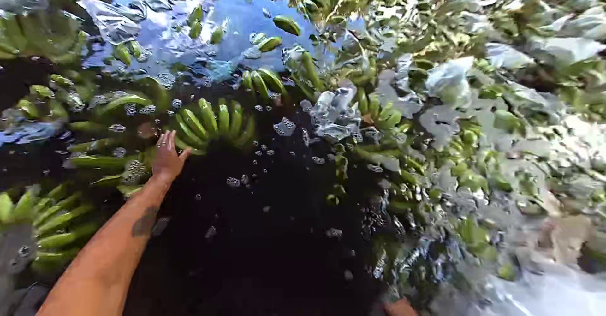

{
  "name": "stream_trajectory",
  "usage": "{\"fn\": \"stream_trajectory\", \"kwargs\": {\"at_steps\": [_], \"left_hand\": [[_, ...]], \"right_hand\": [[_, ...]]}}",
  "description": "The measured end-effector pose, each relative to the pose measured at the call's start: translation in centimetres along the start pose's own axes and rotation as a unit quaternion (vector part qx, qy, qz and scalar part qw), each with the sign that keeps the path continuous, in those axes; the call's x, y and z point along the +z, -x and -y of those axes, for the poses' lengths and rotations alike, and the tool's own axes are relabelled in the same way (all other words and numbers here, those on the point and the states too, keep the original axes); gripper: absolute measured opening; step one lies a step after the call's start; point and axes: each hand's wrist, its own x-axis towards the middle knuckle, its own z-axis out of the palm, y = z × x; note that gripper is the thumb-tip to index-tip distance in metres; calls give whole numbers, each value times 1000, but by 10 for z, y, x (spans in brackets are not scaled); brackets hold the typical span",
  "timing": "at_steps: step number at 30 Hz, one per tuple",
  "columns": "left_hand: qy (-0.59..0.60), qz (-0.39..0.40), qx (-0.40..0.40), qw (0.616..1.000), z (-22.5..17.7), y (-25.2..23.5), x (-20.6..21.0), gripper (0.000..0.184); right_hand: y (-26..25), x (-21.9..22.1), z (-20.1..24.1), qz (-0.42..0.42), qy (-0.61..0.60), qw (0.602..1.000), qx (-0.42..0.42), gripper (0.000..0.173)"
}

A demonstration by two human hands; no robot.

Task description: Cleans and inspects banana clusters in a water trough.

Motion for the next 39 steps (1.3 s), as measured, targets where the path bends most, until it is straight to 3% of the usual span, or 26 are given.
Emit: {"fn": "stream_trajectory", "kwargs": {"at_steps": [2, 4, 6, 7, 8, 9, 11, 13, 15, 18, 22, 24, 26, 28, 29, 32, 33, 35, 37, 39], "left_hand": [[120, -59, -182, 974, -23, -24, 29, 93], [288, -153, -350, 878, -44, -37, 60, 90], [484, -200, -423, 739, -63, -34, 87, 79], [555, -190, -423, 691, -65, -30, 97, 79], [598, -173, -402, 672, -65, -27, 103, 79], [615, -165, -375, 674, -62, -29, 107, 76], [568, -153, -360, 724, -64, -25, 109, 77], [515, -136, -366, 763, -82, -3, 104, 88], [534, -146, -369, 746, -99, 32, 107, 87], [600, -162, -378, 687, -113, 103, 103, 66], [641, -61, -403, 650, -73, 196, 73, 66], [648, -63, -411, 638, -40, 227, 64, 75], [649, -144, -421, 617, -19, 260, 74, 77], [634, -187, -448, 602, -16, 287, 94, 77], [639, -165, -458, 595, -18, 297, 104, 80], [625, -82, -521, 576, -19, 311, 113, 92], [615, -81, -526, 582, -16, 311, 110, 89], [579, -61, -488, 650, -3, 308, 97, 80], [479, -20, -442, 758, 4, 295, 73, 66], [294, 44, -349, 889, -4, 272, 43, 51]], "right_hand": [[-9, 24, -1, 11, 67, 998, 9, 59], [13, 45, 6, -10, 47, 999, -16, 51], [43, 72, 23, -39, -48, 996, -62, 51], [56, 84, 35, -26, -58, 994, -94, 52], [66, 92, 48, -4, -49, 990, -131, 56], [75, 98, 62, 25, -21, 986, -164, 64], [100, 96, 96, 94, 43, 975, -195, 86], [119, 94, 124, 129, -5, 962, -239, 100], [125, 97, 159, 115, -73, 938, -319, 85], [123, 85, 232, 33, -165, 869, -466, 63], [143, 34, 331, -109, -186, 791, -572, 48], [148, 15, 366, -128, -125, 798, -576, 54], [145, 8, 390, -91, -30, 842, -531, 73], [139, 26, 399, -29, 9, 880, -473, 95], [135, 42, 397, 6, 13, 895, -446, 101], [142, 101, 364, 105, -73, 921, -369, 87], [149, 117, 347, 128, -113, 923, -344, 78], [161, 137, 307, 154, -129, 931, -304, 59], [163, 148, 258, 219, -96, 923, -301, 49], [153, 152, 213, 318, 8, 892, -322, 47]]}}
